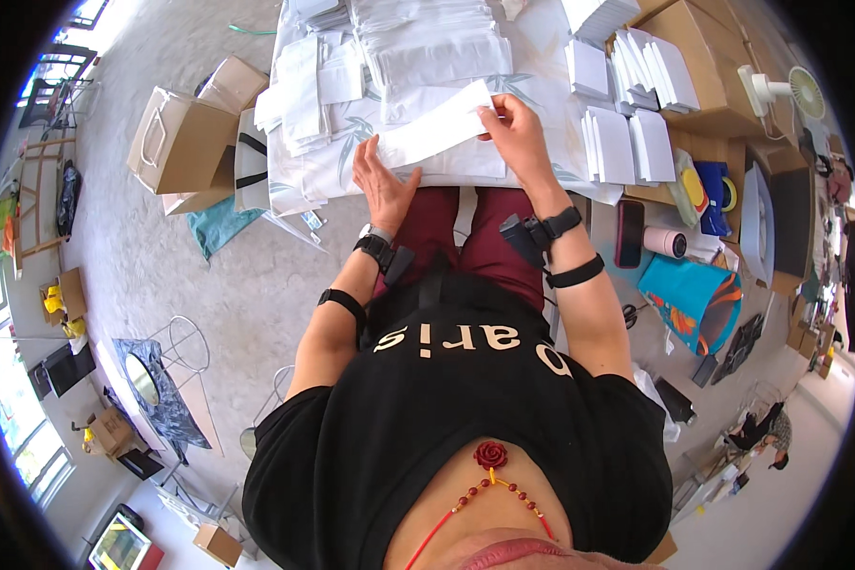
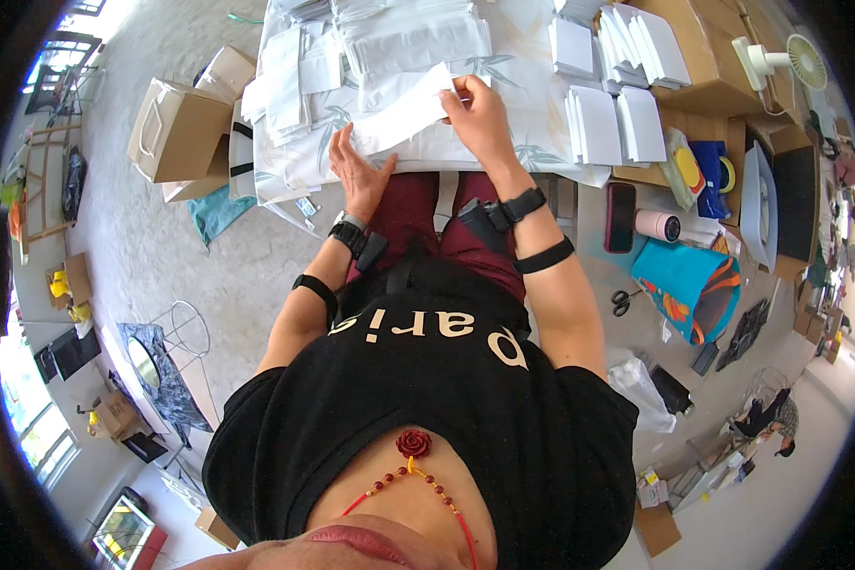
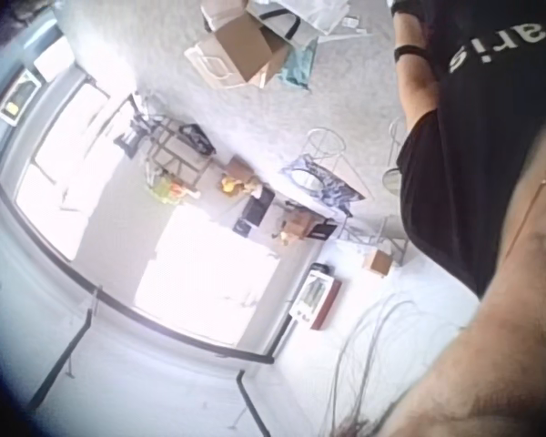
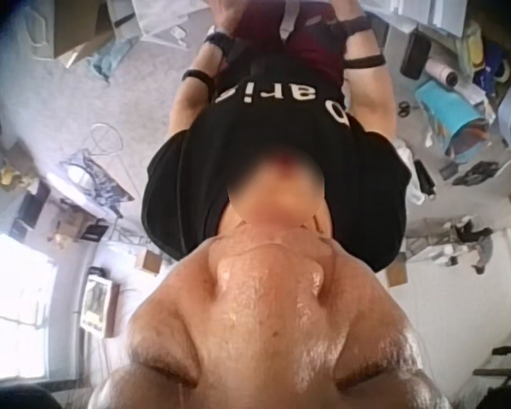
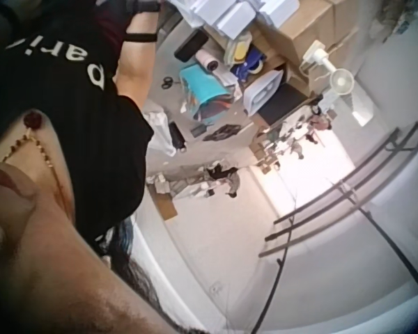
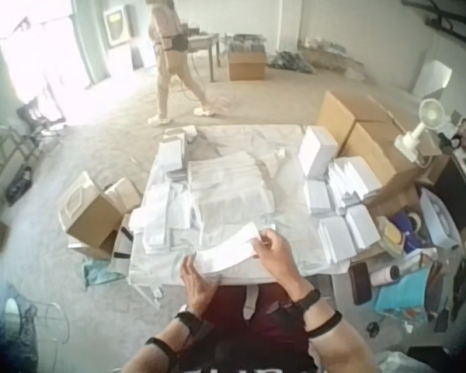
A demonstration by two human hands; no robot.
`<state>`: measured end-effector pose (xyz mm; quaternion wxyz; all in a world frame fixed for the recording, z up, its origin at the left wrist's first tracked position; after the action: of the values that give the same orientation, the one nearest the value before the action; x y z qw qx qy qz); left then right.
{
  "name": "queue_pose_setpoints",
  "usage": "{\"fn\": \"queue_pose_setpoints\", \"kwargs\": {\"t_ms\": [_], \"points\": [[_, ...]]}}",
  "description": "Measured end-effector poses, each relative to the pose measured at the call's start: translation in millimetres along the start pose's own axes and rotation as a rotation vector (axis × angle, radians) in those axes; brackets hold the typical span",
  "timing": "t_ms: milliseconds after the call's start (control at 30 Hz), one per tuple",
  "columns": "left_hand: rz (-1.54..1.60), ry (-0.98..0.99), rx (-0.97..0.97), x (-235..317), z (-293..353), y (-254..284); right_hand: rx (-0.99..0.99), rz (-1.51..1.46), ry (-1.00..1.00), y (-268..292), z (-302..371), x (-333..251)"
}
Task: Manually folding white paper packaging or envelopes on a table.
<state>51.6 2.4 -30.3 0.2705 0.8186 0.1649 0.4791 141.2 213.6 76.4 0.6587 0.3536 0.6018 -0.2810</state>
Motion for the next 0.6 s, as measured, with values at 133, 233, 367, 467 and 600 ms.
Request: {"fn": "queue_pose_setpoints", "kwargs": {"t_ms": [133, 233, 367, 467, 600], "points": [[0.004, -0.013, 0.039, -5.1, 1.9, -7.4, 0.006, -0.033, -0.044, 32.5, 3.1, -6.2], [0.091, 0.013, 0.002, -7.7, 1.3, -12.2, 0.054, -0.003, -0.067, 59.5, 5.1, -1.2], [0.086, -0.082, -0.053, 0.7, -0.3, -14.1, 0.121, 0.039, -0.132, 95.6, 7.9, 21.3], [0.077, -0.149, -0.093, 1.0, -1.2, -15.5, 0.142, 0.081, -0.147, 114.3, 9.0, 48.5], [0.05, -0.217, -0.138, 1.1, -0.7, -17.4, 0.165, 0.129, -0.175, 125.9, 12.2, 75.9]]}}
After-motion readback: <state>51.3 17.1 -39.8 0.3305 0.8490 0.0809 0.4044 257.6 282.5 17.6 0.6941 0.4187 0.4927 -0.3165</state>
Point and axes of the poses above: each hand's wrist, its own z-axis away from the middle knuckle, its own y-axis out of the back of the hand, x = y × z, the point moved 1 cm from there along -z, towards the middle knuckle, and after that the axes turned 13 degrees about x, right-handed, at the moved point
